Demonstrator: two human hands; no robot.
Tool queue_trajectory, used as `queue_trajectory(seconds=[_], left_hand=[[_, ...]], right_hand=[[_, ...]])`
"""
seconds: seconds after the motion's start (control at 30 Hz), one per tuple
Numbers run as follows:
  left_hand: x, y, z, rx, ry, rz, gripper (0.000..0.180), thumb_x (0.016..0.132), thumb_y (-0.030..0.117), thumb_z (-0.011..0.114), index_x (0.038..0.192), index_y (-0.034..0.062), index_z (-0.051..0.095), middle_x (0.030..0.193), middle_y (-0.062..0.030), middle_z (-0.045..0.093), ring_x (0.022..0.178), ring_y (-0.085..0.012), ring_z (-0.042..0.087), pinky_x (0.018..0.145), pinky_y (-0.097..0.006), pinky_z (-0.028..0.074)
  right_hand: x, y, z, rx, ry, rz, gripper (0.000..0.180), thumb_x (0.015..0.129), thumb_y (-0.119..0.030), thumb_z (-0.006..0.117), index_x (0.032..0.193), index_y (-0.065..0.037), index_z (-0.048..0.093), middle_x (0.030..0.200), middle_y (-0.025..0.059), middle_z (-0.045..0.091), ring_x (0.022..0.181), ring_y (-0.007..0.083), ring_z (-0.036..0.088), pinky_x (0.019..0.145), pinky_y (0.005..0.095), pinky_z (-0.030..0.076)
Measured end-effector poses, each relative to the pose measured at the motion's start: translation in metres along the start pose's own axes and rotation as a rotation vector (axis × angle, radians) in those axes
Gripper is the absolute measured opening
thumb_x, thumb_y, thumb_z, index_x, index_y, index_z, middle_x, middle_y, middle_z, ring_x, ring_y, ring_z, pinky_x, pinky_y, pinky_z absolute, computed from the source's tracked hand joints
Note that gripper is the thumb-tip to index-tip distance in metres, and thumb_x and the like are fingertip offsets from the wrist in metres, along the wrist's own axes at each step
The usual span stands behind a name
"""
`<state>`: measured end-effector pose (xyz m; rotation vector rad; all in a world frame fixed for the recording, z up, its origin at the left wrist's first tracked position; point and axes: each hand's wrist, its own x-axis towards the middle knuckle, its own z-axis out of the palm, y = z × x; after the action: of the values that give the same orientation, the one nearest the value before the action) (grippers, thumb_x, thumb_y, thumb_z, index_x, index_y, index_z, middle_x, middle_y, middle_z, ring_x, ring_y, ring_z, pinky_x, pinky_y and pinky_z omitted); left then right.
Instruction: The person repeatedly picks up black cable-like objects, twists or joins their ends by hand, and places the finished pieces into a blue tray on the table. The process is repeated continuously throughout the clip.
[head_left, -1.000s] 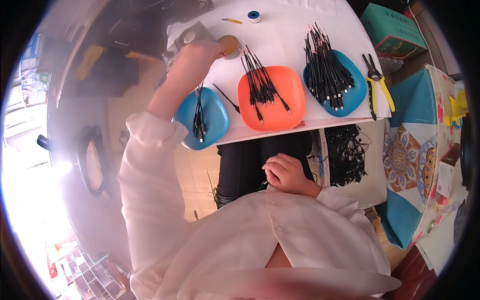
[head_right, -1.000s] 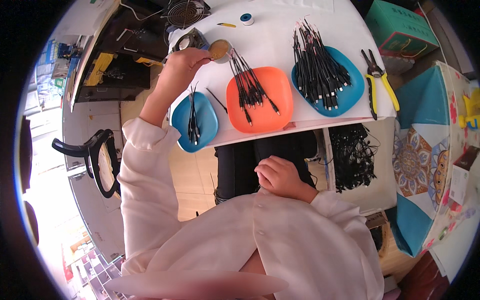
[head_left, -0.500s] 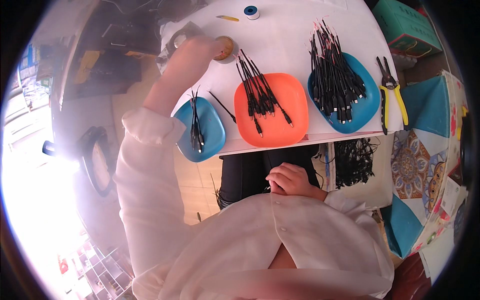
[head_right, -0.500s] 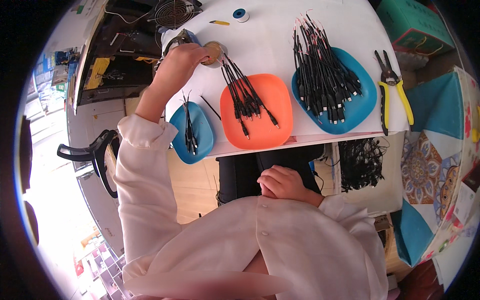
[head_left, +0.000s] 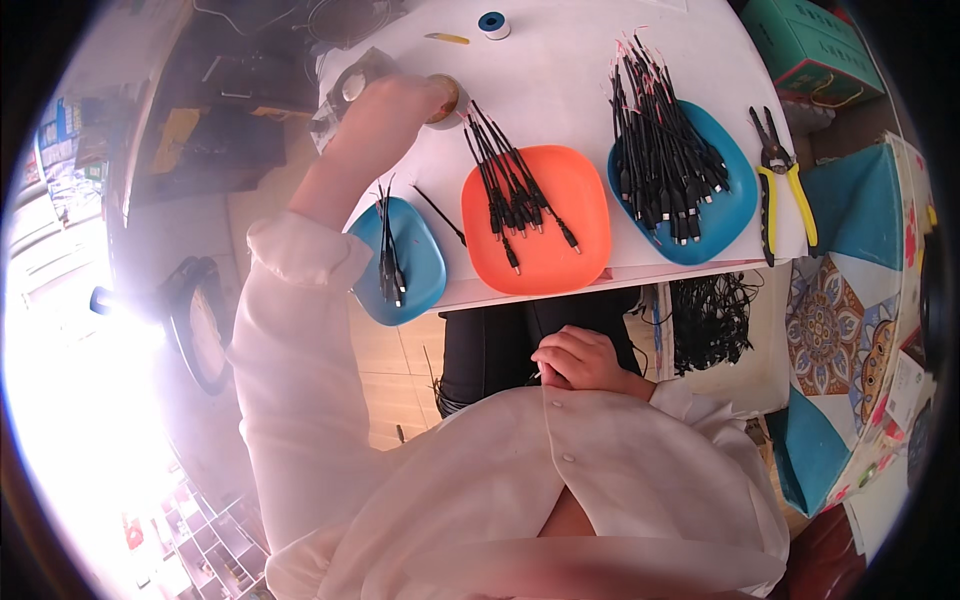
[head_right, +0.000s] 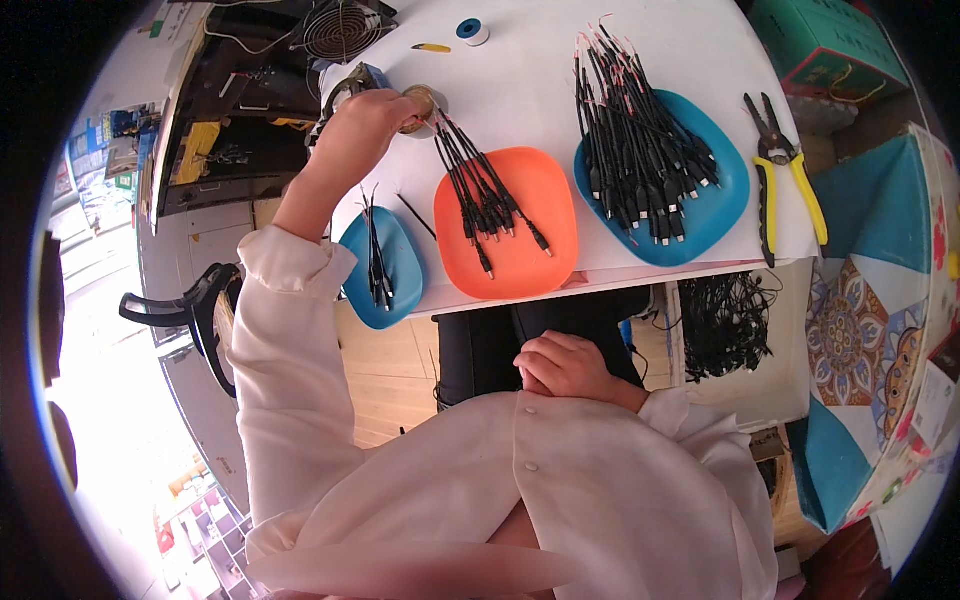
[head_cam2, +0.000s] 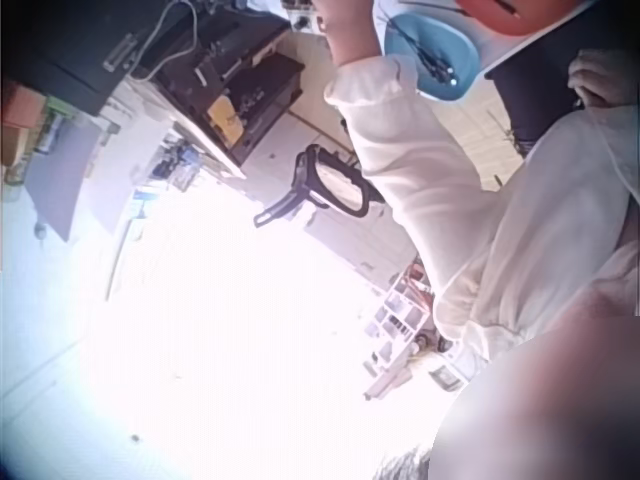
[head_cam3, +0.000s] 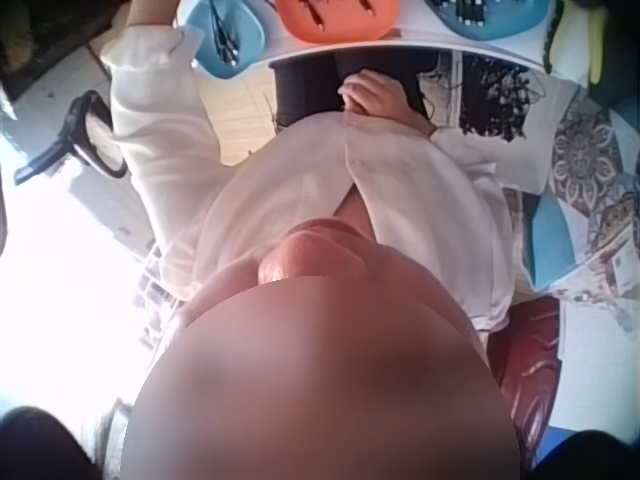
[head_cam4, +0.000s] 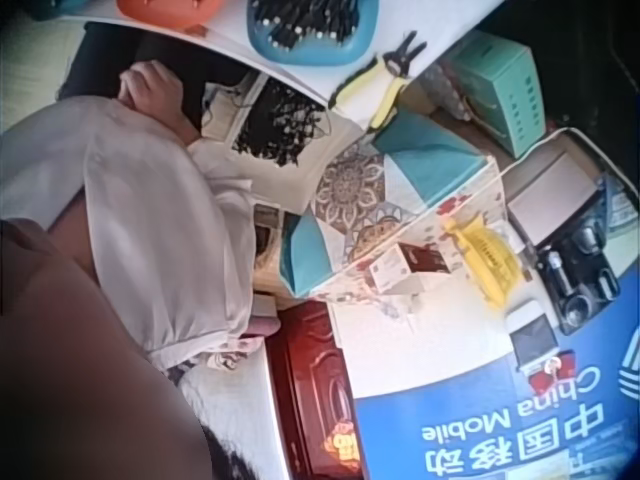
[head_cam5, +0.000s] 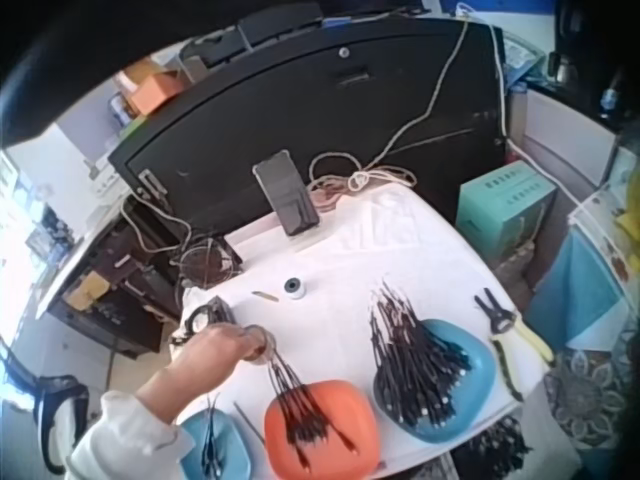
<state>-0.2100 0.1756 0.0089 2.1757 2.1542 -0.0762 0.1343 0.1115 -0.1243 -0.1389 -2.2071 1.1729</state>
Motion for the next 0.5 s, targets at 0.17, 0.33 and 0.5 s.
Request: queue_trajectory(seconds=[0.17,0.33,0.5], left_hand=[[-0.010,-0.006,-0.003,0.004,0.056,-0.072,0.018,0.084,0.004,0.059,0.100,0.0068,0.067,0.088,-0.0135,0.066,0.081,-0.0322,0.063,0.072,-0.038,0.052],[-0.040,-0.037,-0.030,-0.094,0.164,-0.185,0.016,0.082,0.006,0.067,0.097,0.0023,0.069,0.090,-0.0120,0.069,0.076,-0.0240,0.066,0.071,-0.030,0.051],[-0.060,-0.072,-0.040,-0.190,0.232,-0.447,0.016,0.082,0.008,0.069,0.096,0.0023,0.069,0.086,-0.0106,0.070,0.071,-0.0187,0.065,0.069,-0.027,0.050]], right_hand=[[0.001,-0.001,-0.001,-0.001,0.009,0.005,0.017,0.066,-0.003,0.066,0.081,-0.008,0.060,0.077,0.0038,0.058,0.062,0.0193,0.058,0.055,0.0283,0.050],[0.003,-0.004,-0.003,0.009,0.012,-0.001,0.016,0.066,-0.002,0.065,0.080,-0.008,0.059,0.077,0.0039,0.059,0.062,0.0198,0.058,0.054,0.0288,0.050],[0.005,-0.006,-0.001,-0.006,-0.001,0.009,0.015,0.067,-0.004,0.065,0.080,-0.009,0.059,0.077,0.0032,0.059,0.062,0.0194,0.058,0.055,0.0286,0.050]])
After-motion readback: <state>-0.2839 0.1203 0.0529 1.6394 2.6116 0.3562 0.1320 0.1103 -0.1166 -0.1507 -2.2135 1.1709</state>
